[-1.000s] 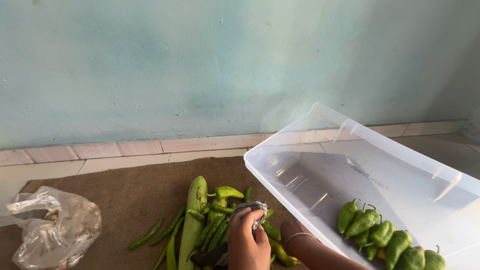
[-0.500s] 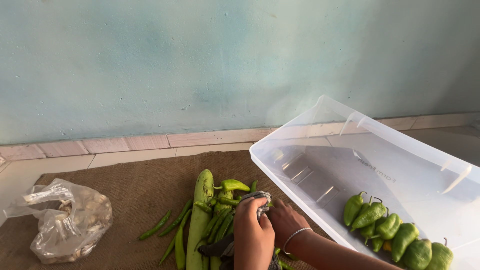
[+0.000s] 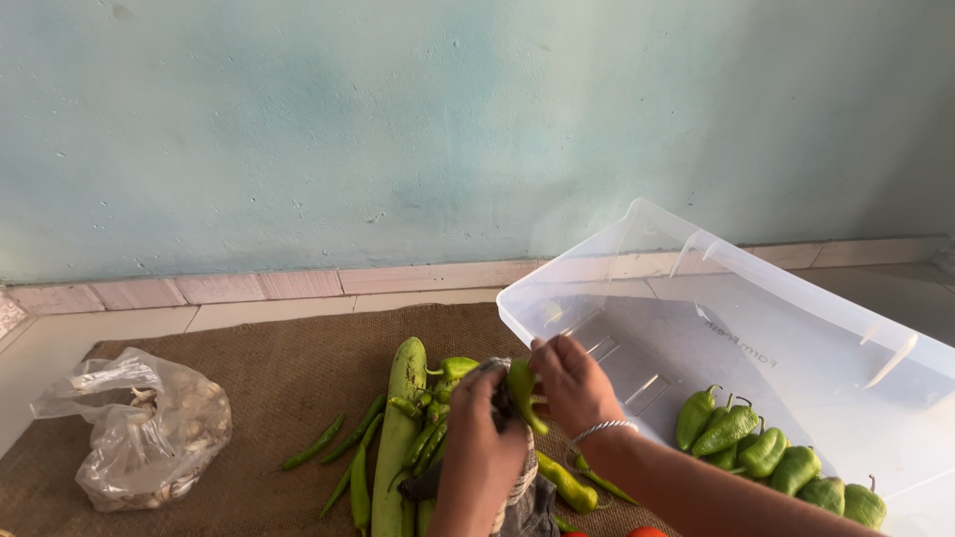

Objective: The person wipes green chili peppers with a checkered cloth and places them into a clear plastic container. The person handles the peppers one at a time, wiping each before arranging them in the container.

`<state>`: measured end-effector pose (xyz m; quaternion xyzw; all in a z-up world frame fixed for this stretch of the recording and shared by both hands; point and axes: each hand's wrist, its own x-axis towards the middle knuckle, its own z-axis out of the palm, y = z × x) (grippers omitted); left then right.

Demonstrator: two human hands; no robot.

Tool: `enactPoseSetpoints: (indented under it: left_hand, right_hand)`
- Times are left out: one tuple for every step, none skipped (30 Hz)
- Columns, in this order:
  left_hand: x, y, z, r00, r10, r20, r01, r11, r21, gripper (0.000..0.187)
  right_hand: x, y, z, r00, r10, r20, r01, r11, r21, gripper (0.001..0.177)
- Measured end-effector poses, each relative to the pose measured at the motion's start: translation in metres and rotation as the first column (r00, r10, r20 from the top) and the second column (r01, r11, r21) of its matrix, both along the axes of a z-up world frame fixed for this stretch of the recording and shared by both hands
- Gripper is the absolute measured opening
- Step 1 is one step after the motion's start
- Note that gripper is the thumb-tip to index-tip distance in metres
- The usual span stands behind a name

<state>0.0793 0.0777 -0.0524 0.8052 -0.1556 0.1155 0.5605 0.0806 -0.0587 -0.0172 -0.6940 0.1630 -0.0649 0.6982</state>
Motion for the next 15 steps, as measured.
enactPoseSetpoints:
  left_hand:
    - [-0.005, -0.004, 0.007, 1.000, -0.015, -0.006, 0.015, 1.000, -0.001, 0.055]
    - [-0.008, -0.007, 0.014, 0.999, -0.030, -0.011, 0.030, 1.000, -0.002, 0.060]
    - [-0.012, -0.009, 0.020, 0.999, -0.023, -0.023, 0.023, 1.000, -0.005, 0.054]
    - [-0.014, -0.010, 0.027, 0.999, -0.016, -0.036, 0.016, 1.000, -0.007, 0.047]
    - [-0.016, -0.012, 0.033, 0.999, -0.011, -0.048, 0.010, 1.000, -0.009, 0.040]
    - [-0.016, -0.013, 0.039, 0.993, -0.019, -0.117, 0.022, 0.999, 0.025, 0.040]
    - [-0.013, -0.013, 0.045, 0.983, -0.021, -0.184, 0.033, 0.998, 0.061, 0.040]
    - [-0.011, -0.013, 0.050, 0.968, -0.020, -0.251, 0.046, 0.994, 0.096, 0.041]
    - [-0.007, -0.011, 0.054, 0.957, -0.072, -0.282, 0.111, 0.986, 0.125, 0.043]
    - [-0.002, -0.011, 0.058, 0.942, -0.122, -0.313, 0.177, 0.972, 0.152, 0.045]
    - [0.002, -0.010, 0.061, 0.923, -0.168, -0.345, 0.241, 0.954, 0.180, 0.047]
    - [0.006, -0.013, 0.063, 0.931, -0.206, -0.300, 0.283, 0.928, 0.241, 0.050]
    - [0.011, -0.015, 0.065, 0.935, -0.243, -0.258, 0.318, 0.898, 0.306, 0.053]
    - [0.016, -0.016, 0.067, 0.934, -0.282, -0.219, 0.347, 0.861, 0.371, 0.056]
    - [0.022, -0.016, 0.069, 0.898, -0.292, -0.331, 0.392, 0.870, 0.297, 0.058]
  right_hand:
    - [0.000, 0.000, 0.010, 1.000, -0.009, -0.020, 0.010, 1.000, 0.022, 0.036]
    - [0.000, 0.001, 0.020, 0.999, -0.018, -0.039, 0.019, 0.999, 0.044, 0.036]
    - [-0.001, 0.000, 0.028, 0.998, -0.031, -0.061, 0.034, 0.997, 0.064, 0.036]
    - [-0.002, 0.000, 0.034, 0.997, -0.021, -0.076, 0.024, 0.999, 0.036, 0.034]
    - [-0.003, 0.001, 0.039, 0.996, -0.013, -0.091, 0.014, 1.000, 0.008, 0.033]
    - [-0.005, 0.000, 0.043, 0.994, -0.006, -0.107, 0.004, 1.000, -0.020, 0.032]
    - [-0.007, 0.000, 0.045, 0.995, -0.011, -0.098, 0.008, 0.999, -0.032, 0.030]
    - [-0.008, -0.001, 0.045, 0.996, -0.016, -0.090, 0.012, 0.999, -0.044, 0.034]
    - [-0.009, -0.002, 0.045, 0.996, -0.019, -0.084, 0.015, 0.998, -0.056, 0.040]
    - [-0.009, -0.006, 0.044, 0.996, -0.014, -0.084, 0.012, 1.000, -0.024, 0.041]
    - [-0.009, -0.010, 0.043, 0.997, -0.009, -0.083, 0.010, 1.000, 0.012, 0.043]
    - [-0.009, -0.016, 0.042, 0.997, -0.003, -0.082, 0.007, 0.999, 0.048, 0.044]
    - [-0.010, -0.021, 0.040, 0.996, -0.004, -0.093, 0.008, 0.999, 0.044, 0.043]
    - [-0.010, -0.027, 0.039, 0.995, -0.004, -0.104, 0.009, 0.999, 0.041, 0.043]
    - [-0.011, -0.031, 0.038, 0.993, -0.005, -0.116, 0.009, 0.999, 0.035, 0.045]
